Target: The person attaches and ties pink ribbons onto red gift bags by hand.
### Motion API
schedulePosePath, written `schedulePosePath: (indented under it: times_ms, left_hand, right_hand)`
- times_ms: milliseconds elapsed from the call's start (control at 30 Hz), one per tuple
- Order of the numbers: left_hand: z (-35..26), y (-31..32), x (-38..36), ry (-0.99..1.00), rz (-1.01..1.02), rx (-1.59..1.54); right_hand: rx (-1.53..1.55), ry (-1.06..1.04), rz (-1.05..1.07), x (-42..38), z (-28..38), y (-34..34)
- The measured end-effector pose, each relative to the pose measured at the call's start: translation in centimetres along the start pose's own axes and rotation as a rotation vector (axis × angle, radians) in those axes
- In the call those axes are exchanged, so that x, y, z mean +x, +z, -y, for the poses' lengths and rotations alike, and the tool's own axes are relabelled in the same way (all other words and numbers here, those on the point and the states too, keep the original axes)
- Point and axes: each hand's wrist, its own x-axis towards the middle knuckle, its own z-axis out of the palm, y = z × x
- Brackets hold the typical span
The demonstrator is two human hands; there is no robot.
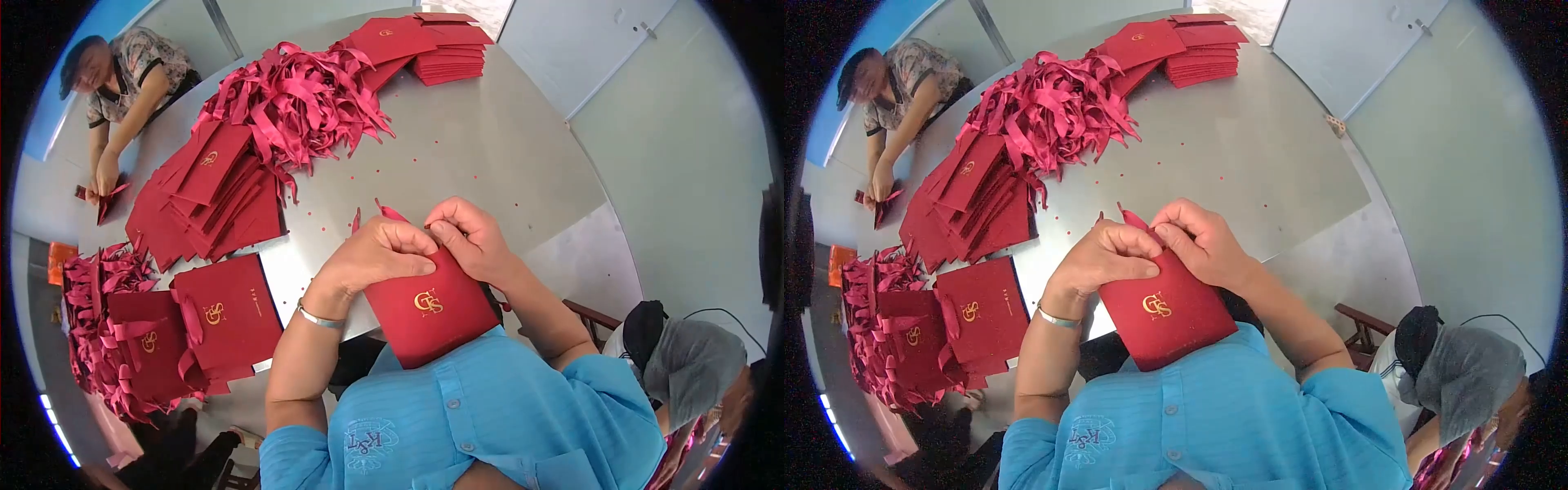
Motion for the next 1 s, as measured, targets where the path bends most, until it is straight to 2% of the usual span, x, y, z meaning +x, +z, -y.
schedulePosePath:
  times_ms: [167,267,433,533,867,933,1000]
  left_hand:
    - [-0.1,0.1,-0.2,0.018,0.008,0.048]
    - [-0.3,0.4,-0.2,-0.012,-0.019,-0.03]
    - [0.0,0.4,-0.1,-0.015,-0.099,0.223]
    - [-0.1,0.4,-0.2,-0.015,-0.106,0.226]
    - [-0.5,0.6,-0.3,-0.028,-0.109,0.24]
    - [-0.7,0.5,-0.5,0.001,-0.064,0.06]
    - [-0.7,0.0,-0.5,-0.009,-0.004,0.018]
  right_hand:
    - [-0.083,-0.051,-0.025,0.5,0.4,0.4]
    - [-0.123,-0.065,-0.02,0.6,0.3,0.4]
    - [-0.239,-0.068,-0.086,0.4,0.5,0.6]
    - [-0.297,-0.143,-0.102,0.5,0.8,0.7]
    - [-0.191,-0.07,-0.097,0.5,1.3,1.0]
    - [-0.15,-0.036,-0.092,0.4,1.3,1.0]
    - [0.036,0.009,-0.1,0.3,1.0,1.1]
